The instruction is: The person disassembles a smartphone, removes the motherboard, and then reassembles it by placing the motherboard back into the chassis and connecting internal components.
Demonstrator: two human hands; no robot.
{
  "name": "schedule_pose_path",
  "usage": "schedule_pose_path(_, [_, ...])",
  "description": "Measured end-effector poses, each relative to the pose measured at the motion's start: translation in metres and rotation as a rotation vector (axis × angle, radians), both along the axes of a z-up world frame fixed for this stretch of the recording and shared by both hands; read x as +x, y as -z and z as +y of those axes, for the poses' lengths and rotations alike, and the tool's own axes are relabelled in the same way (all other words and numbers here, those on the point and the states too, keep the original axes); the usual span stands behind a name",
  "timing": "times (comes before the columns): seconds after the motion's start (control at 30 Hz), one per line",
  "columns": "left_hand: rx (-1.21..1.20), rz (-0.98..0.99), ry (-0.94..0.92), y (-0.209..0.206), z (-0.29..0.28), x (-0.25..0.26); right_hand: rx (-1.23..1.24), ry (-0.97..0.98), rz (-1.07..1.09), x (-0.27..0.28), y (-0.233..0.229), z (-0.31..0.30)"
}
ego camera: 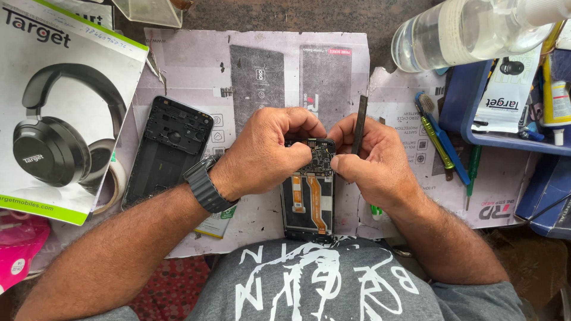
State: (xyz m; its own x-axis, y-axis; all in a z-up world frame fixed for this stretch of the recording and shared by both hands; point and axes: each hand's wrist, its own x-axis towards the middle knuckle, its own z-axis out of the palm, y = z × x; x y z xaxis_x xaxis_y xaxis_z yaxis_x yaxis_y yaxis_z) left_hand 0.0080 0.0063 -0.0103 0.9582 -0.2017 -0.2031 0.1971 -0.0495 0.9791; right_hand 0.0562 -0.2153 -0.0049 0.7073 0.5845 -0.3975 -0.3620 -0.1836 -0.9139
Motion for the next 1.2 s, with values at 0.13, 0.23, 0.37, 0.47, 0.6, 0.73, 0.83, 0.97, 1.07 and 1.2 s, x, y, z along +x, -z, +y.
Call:
schedule_pose_path(0.13, [0.003, -0.008, 0.004, -0.0008, 0.0006, 0.0006, 0.036, 0.028, 0.064, 0.0006, 0.0015, 0.0002])
schedule_pose_path(0.23, [0.005, -0.004, 0.007, -0.0011, 0.0006, 0.001, 0.07, 0.048, 0.097, 0.0011, 0.0033, 0.0002])
schedule_pose_path(0.37, [0.02, -0.023, -0.009, -0.0014, -0.0003, 0.0003, 0.062, 0.047, 0.07, 0.0008, 0.005, 0.0004])
schedule_pose_path(0.47, [0.036, -0.043, -0.01, -0.0018, -0.0005, 0.0005, -0.038, 0.029, -0.025, 0.0005, 0.0046, 0.0006])
schedule_pose_path(0.6, [0.043, -0.043, -0.013, -0.0021, -0.0023, -0.001, -0.137, -0.005, -0.257, -0.0013, 0.0053, 0.002])
schedule_pose_path(0.73, [0.037, -0.06, -0.021, -0.0024, -0.0025, -0.0013, -0.223, -0.017, -0.32, -0.0009, 0.0064, 0.0018])
schedule_pose_path(0.83, [0.042, -0.039, -0.011, -0.0027, -0.0017, -0.0006, -0.196, -0.031, -0.335, 0.0, 0.0061, 0.0012])
schedule_pose_path(0.97, [0.06, -0.025, -0.011, -0.0034, -0.0016, -0.0003, -0.138, -0.029, -0.314, 0.0005, 0.0062, 0.0009])
schedule_pose_path(1.07, [0.062, -0.029, -0.013, -0.0034, -0.0025, -0.0005, -0.179, -0.037, -0.331, 0.0004, 0.006, 0.0008])
schedule_pose_path(1.2, [0.06, -0.038, -0.024, -0.0013, -0.003, -0.0027, -0.217, -0.027, -0.323, -0.0019, 0.0083, 0.0033])
